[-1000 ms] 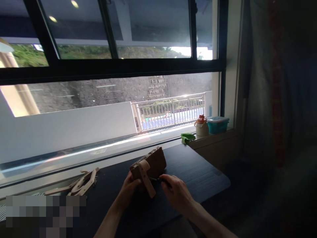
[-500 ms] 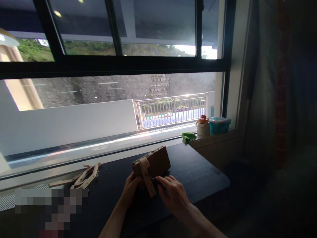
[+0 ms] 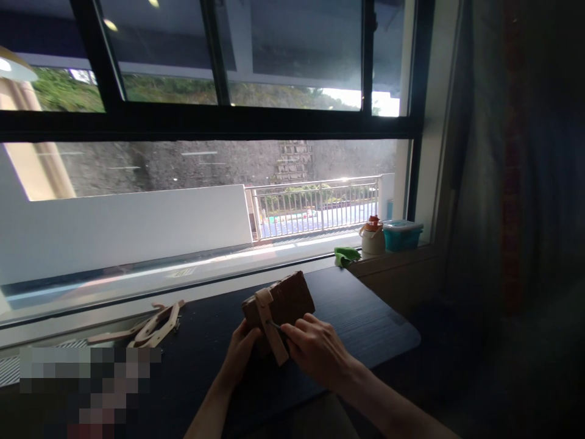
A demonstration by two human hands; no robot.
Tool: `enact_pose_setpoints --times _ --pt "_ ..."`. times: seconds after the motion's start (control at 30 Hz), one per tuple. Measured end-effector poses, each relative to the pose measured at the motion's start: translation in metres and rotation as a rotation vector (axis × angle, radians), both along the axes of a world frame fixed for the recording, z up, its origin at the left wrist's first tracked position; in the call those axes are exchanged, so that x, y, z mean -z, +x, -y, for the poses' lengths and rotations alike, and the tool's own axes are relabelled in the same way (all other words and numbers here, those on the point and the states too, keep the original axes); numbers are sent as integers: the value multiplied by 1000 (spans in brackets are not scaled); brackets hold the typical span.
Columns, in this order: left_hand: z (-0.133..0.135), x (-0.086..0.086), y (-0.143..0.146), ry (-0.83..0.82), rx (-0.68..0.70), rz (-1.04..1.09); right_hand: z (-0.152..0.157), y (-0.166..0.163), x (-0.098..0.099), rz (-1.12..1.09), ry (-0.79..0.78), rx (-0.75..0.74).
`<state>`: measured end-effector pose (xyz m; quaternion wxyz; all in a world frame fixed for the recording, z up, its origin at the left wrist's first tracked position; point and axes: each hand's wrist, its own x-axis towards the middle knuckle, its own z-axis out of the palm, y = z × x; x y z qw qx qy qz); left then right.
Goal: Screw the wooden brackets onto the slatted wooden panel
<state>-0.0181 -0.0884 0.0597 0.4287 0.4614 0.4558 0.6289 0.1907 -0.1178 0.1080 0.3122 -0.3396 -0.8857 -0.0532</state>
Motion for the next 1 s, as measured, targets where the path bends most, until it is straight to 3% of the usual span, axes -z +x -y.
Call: enact_pose_setpoints --times 0.2,0.4,0.57,0.8,1.0 --pt "1 1 -1 -3 -8 12 -2 -3 7 84 141 -14" --pt "0 1 -2 15 4 29 2 -3 6 115 157 14" --pt "-3 3 -2 21 -15 52 2 -10 -14 341 244 21" --pt "-4 5 -3 16 -4 77 -11 -13 -50 604 375 -131" --pt "-4 4 1 17 2 71 -14 -12 -57 688 382 -132"
